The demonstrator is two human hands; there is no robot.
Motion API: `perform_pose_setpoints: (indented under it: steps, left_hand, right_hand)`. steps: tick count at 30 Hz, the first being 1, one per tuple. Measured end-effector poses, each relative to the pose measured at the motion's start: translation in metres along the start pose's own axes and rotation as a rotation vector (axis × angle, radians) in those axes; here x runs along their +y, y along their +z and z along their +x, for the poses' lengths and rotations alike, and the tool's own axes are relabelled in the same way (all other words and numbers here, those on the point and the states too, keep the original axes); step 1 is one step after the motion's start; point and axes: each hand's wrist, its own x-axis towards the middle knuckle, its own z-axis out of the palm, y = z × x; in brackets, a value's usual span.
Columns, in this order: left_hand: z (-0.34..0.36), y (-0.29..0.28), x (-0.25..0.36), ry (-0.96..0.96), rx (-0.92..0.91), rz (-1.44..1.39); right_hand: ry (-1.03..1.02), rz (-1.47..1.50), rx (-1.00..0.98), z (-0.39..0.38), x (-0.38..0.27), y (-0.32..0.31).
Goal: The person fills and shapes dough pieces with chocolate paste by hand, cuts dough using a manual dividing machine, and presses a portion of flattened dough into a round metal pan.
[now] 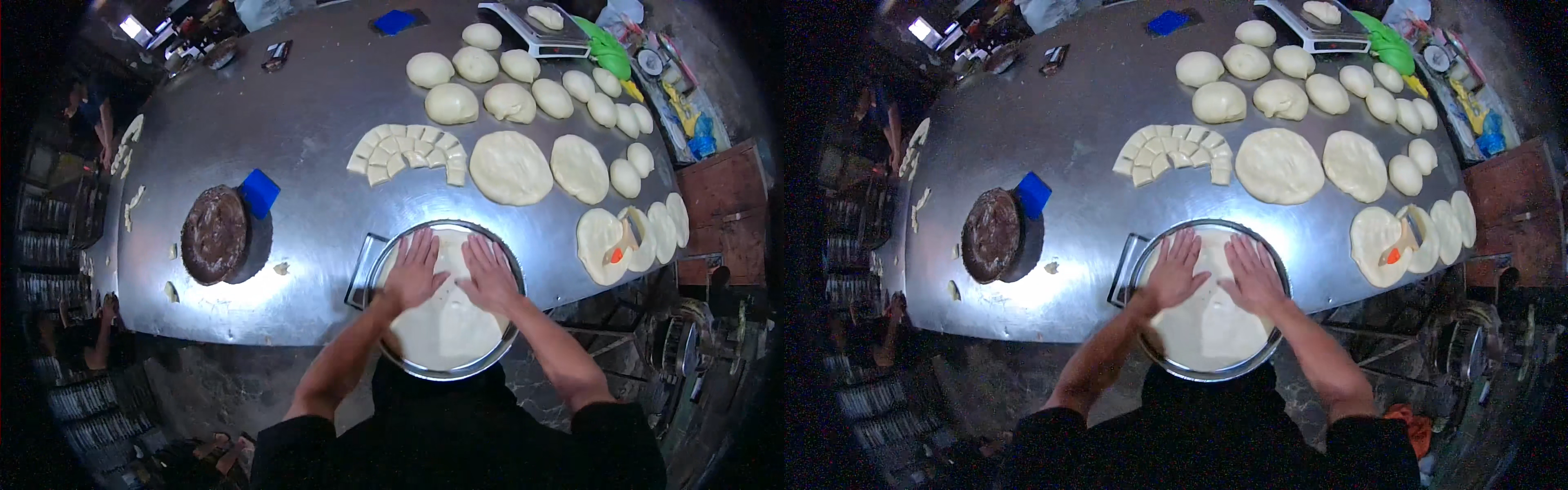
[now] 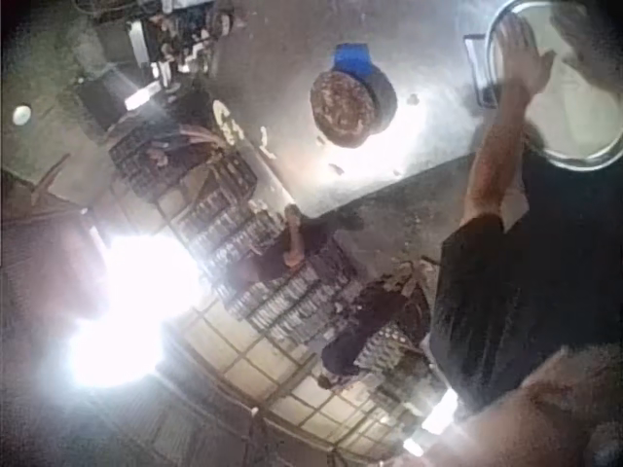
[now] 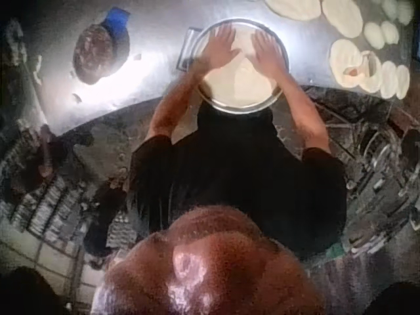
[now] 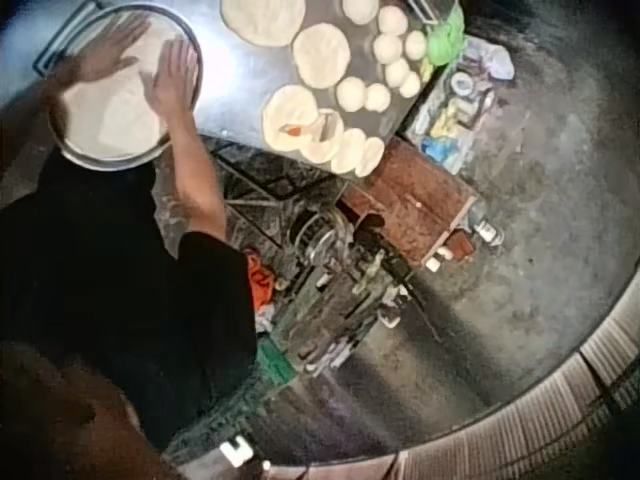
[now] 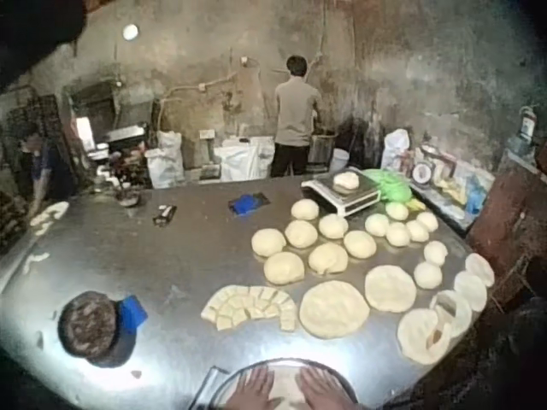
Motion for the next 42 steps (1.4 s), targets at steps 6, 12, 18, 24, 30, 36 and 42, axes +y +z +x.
perform_pose_setpoints:
  steps: [6, 12, 18, 24, 30, 36, 42]
  left_hand:
    - [-0.020, -0.026, -0.081, -0.079, 0.273, -0.138]
    - [-0.041, -0.040, -0.079, -0.329, -0.228, -0.260]
    - [-0.049, 0.029, -0.092, -0.224, 0.186, -0.555]
    - [-0.060, 0.007, -0.090, -0.232, 0.186, -0.498]
    - [-0.098, 0.013, -0.071, -0.217, 0.170, -0.156]
    - [-0.060, -0.010, -0.023, -0.153, 0.220, -0.324]
    - [-0.018, 0.015, -0.022, -0.059, 0.062, -0.022]
  right_hand:
    - [-0.041, 0.050, 0.013, 0.039, -0.034, 0.017]
    - [-0.109, -0.026, 0.026, 0.059, -0.091, 0.037]
    - [-0.165, -0.051, -0.114, 0.036, -0.151, 0.070]
    - [-0.097, -0.045, 0.167, 0.062, -0.073, 0.033]
    - [-0.053, 0.000, 0.091, 0.039, -0.045, 0.030]
    - [0.003, 0.199, 0.054, 0.029, -0.018, 0.024]
    - [0.071, -0.058, 0.064, 0.020, 0.000, 0.019]
